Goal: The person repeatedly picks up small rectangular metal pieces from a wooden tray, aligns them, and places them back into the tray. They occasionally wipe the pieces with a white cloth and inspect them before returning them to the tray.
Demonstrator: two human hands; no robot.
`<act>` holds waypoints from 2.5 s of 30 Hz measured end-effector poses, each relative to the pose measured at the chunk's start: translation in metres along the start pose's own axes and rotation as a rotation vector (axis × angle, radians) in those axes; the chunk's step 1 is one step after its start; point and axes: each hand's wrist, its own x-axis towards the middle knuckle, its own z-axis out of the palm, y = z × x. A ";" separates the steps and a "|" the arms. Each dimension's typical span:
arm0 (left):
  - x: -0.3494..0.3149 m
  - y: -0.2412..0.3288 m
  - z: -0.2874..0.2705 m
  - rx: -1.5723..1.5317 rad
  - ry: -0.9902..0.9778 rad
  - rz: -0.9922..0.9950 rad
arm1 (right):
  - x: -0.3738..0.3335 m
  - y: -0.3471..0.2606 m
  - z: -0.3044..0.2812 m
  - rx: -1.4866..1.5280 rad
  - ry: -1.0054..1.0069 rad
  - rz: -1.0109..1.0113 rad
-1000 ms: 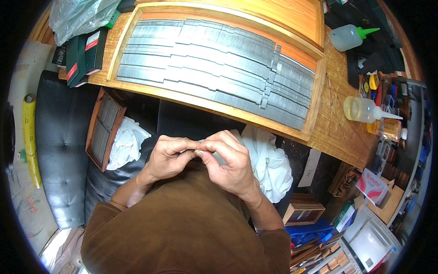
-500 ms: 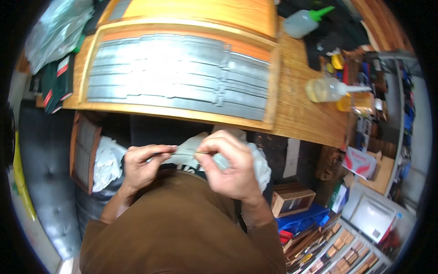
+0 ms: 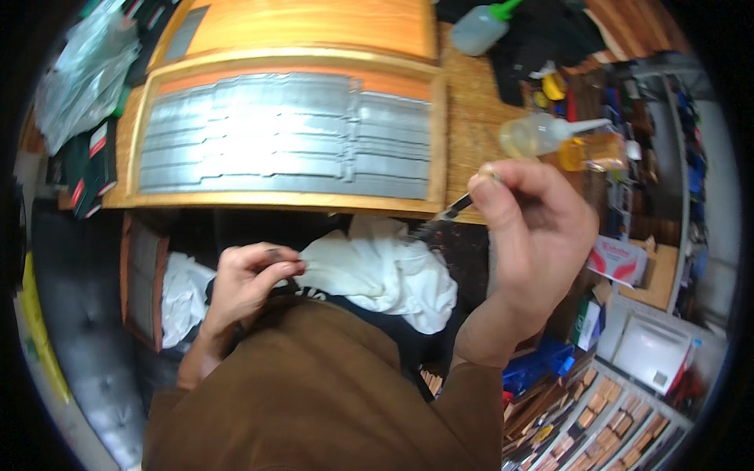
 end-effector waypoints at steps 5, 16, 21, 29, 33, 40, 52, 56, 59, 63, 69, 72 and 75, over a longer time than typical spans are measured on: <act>0.008 0.010 -0.001 0.076 -0.253 -0.193 | -0.041 0.016 0.090 0.463 -0.185 0.056; -0.004 0.007 -0.009 0.043 -0.108 -0.116 | -0.084 0.050 0.154 0.281 -0.476 0.190; -0.005 -0.012 -0.015 -0.116 -0.046 -0.123 | -0.088 0.063 0.163 0.107 -0.491 0.033; 0.001 -0.014 -0.030 -0.463 0.029 -0.314 | -0.095 0.063 0.118 -0.035 -0.699 0.145; 0.009 -0.027 -0.029 -0.711 0.001 -0.356 | -0.126 0.082 0.089 0.249 -1.008 0.322; 0.022 -0.021 0.008 -0.759 0.046 -0.368 | -0.172 0.101 0.088 0.296 -0.725 0.260; 0.043 0.009 0.000 -0.318 -0.187 -0.462 | -0.206 0.098 0.100 0.379 -0.453 0.255; 0.050 0.010 -0.007 -0.263 -0.198 -0.492 | -0.198 0.094 0.112 0.426 -0.439 0.272; 0.050 0.015 -0.008 -0.242 -0.193 -0.527 | -0.199 0.091 0.113 0.435 -0.453 0.297; 0.051 0.015 -0.008 -0.247 -0.233 -0.539 | -0.197 0.088 0.109 0.413 -0.477 0.290; 0.053 0.013 -0.008 -0.257 -0.220 -0.550 | -0.197 0.087 0.110 0.418 -0.462 0.289; 0.053 0.014 -0.009 -0.287 -0.225 -0.561 | -0.195 0.083 0.111 0.386 -0.462 0.299; 0.054 0.012 -0.010 -0.287 -0.244 -0.544 | -0.192 0.078 0.107 0.364 -0.511 0.435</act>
